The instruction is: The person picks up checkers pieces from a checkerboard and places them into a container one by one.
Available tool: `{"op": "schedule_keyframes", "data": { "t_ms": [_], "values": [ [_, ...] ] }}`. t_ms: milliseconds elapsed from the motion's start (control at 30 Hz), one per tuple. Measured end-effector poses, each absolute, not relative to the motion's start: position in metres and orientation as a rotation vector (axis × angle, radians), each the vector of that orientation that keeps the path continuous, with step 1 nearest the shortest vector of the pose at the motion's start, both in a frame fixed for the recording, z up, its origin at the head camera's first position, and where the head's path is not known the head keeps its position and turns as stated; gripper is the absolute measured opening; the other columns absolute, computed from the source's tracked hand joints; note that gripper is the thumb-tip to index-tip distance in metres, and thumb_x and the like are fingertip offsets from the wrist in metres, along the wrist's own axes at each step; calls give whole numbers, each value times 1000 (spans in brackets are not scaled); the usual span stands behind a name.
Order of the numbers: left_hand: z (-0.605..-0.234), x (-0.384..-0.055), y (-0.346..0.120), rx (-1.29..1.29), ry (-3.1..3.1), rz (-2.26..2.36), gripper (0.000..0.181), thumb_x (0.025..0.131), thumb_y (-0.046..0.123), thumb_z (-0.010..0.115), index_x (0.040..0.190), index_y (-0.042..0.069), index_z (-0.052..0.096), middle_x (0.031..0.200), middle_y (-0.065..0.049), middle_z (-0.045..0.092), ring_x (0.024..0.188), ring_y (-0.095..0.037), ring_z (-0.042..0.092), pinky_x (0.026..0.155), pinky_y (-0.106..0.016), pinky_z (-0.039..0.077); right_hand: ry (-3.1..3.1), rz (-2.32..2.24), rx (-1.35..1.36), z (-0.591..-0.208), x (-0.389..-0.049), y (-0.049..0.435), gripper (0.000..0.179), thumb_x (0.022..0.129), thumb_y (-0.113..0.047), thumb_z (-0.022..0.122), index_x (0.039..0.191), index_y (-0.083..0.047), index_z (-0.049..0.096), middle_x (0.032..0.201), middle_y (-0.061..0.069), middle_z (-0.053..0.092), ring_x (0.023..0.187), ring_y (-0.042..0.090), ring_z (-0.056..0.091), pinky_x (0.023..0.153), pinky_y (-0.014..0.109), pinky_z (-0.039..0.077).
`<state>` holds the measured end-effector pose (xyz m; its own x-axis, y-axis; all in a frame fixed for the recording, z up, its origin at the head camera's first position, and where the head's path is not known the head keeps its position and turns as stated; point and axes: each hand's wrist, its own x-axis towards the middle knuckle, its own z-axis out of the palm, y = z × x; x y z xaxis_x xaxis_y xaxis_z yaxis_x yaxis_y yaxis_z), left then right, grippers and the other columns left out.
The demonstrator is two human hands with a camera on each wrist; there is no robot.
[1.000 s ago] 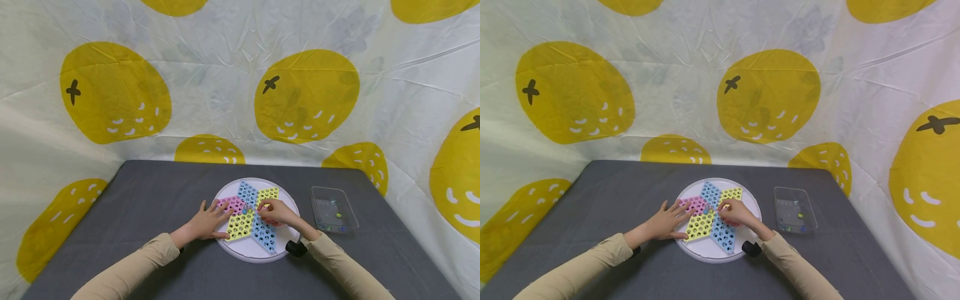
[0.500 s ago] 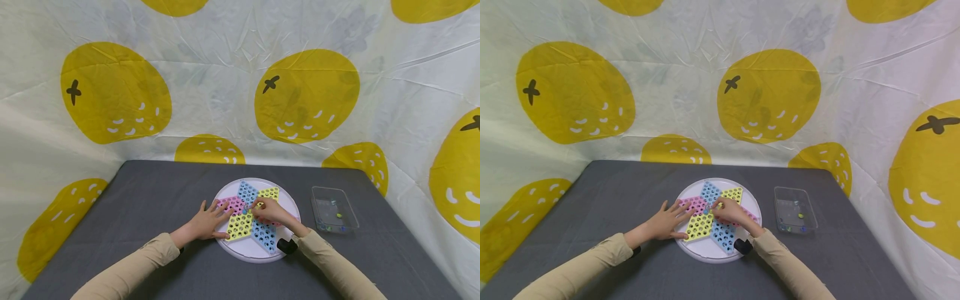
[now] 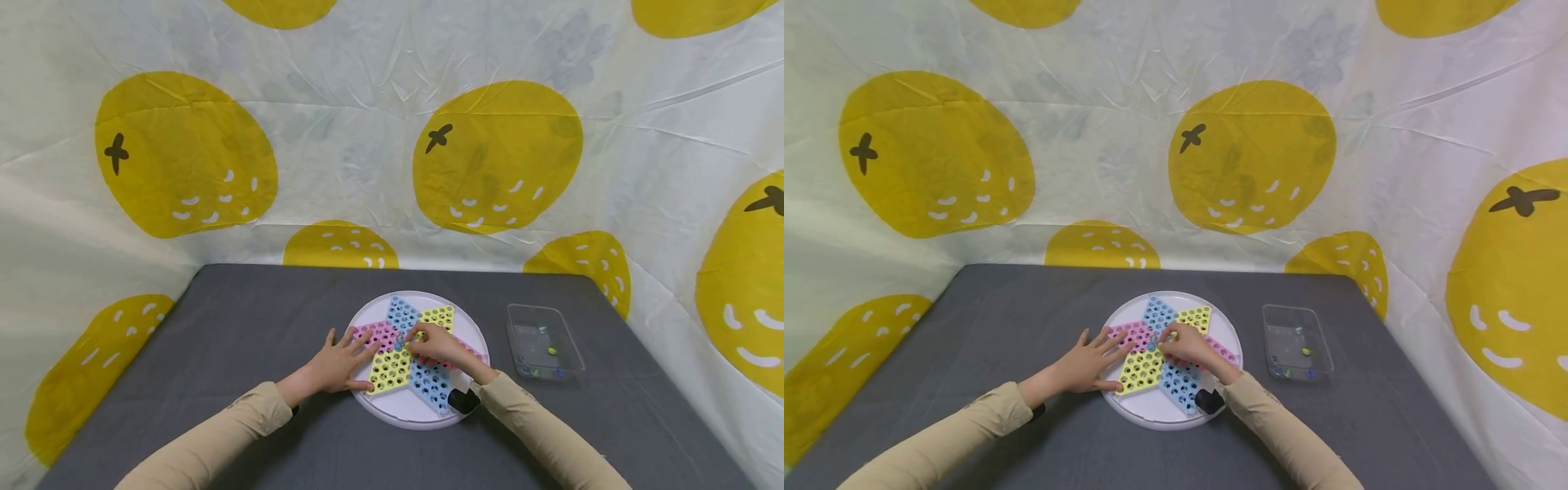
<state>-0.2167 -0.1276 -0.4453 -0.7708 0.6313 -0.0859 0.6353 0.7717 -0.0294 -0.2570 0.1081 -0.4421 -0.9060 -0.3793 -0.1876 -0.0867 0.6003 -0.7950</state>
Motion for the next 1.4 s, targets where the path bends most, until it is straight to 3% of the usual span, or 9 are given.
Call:
{"op": "schedule_keyframes", "data": {
  "t_ms": [167,367,600,1400],
  "values": [
    [-445,-215,-129,1046,2896,-46,76,80,64,44,140,19,29,147,-10,26,131,-41,26,96,-65,23,2503,-1212,-378,-446,-258,107,15,81,-17,62,93,-8,60,59,7,60,45,13,53,45,26,45],
    [-454,-218,-134,1092,2920,39,80,78,73,29,142,27,21,149,-6,21,133,-40,22,95,-67,20,2491,-1222,-349,-446,-258,105,14,81,-17,63,92,-9,60,59,5,60,44,12,52,43,25,45],
    [-447,-215,-130,1046,2905,-52,75,81,63,44,140,19,31,146,-11,27,131,-41,27,95,-65,24,2492,-1226,-360,-443,-256,103,14,82,-16,62,92,-7,59,61,6,60,44,12,51,44,25,45],
    [-450,-218,-129,1035,2905,-74,77,79,64,44,141,21,29,148,-9,24,132,-41,24,95,-65,22,2484,-1257,-354,-444,-255,110,12,82,-17,63,90,-8,60,62,6,62,46,13,54,46,27,45]
  ]
}}
